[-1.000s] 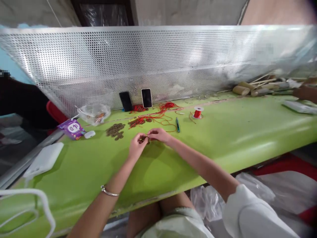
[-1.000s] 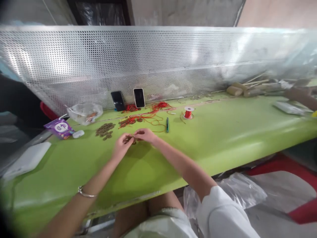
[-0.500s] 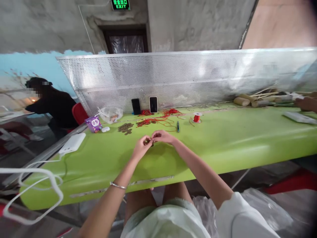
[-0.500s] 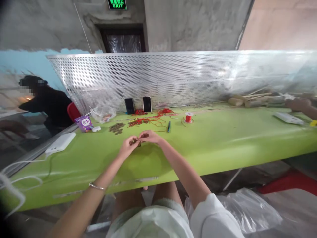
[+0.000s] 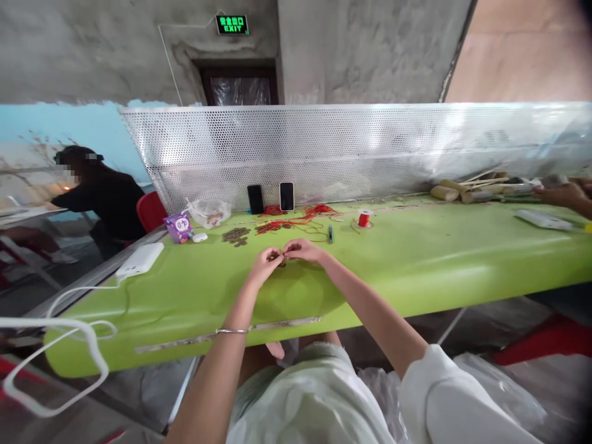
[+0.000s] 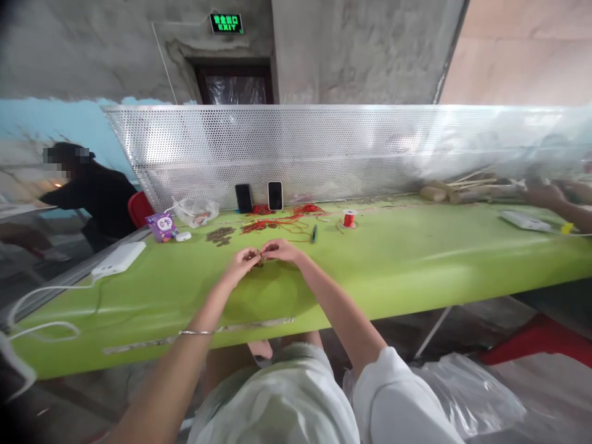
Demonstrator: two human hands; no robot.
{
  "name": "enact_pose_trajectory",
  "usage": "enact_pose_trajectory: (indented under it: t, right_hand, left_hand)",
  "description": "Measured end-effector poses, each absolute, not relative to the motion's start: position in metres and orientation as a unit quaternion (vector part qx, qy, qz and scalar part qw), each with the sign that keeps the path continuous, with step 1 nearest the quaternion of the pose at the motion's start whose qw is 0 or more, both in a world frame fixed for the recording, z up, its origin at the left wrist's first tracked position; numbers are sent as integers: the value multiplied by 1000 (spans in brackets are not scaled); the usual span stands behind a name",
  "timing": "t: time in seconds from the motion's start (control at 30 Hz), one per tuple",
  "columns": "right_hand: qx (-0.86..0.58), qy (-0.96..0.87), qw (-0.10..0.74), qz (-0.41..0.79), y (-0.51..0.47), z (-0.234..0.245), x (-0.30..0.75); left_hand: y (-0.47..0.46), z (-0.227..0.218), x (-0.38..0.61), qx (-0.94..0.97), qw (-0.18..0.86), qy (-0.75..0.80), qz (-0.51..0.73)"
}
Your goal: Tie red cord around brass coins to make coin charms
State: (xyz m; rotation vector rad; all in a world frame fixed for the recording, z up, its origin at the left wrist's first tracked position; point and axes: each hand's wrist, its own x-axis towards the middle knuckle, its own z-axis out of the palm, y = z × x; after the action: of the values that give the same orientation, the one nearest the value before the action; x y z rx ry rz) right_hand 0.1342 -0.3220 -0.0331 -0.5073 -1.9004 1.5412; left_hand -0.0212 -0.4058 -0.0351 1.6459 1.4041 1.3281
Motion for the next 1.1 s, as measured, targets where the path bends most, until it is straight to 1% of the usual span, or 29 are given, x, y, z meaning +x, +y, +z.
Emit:
enact_pose_trajectory:
  t: [0.53, 0.87, 1.1]
  right_hand:
    - [-192, -724, 390, 535, -314, -36, 128]
    - [-197, -726, 392, 530, -320, -29, 134]
    - [-202, -725, 376, 541, -318, -28, 134]
  left_hand:
    - [-398, -37, -26, 587, 288, 548, 522]
    - [-401, -36, -25, 563, 298, 556, 533]
    - [-402, -33, -26, 581, 297, 553, 518]
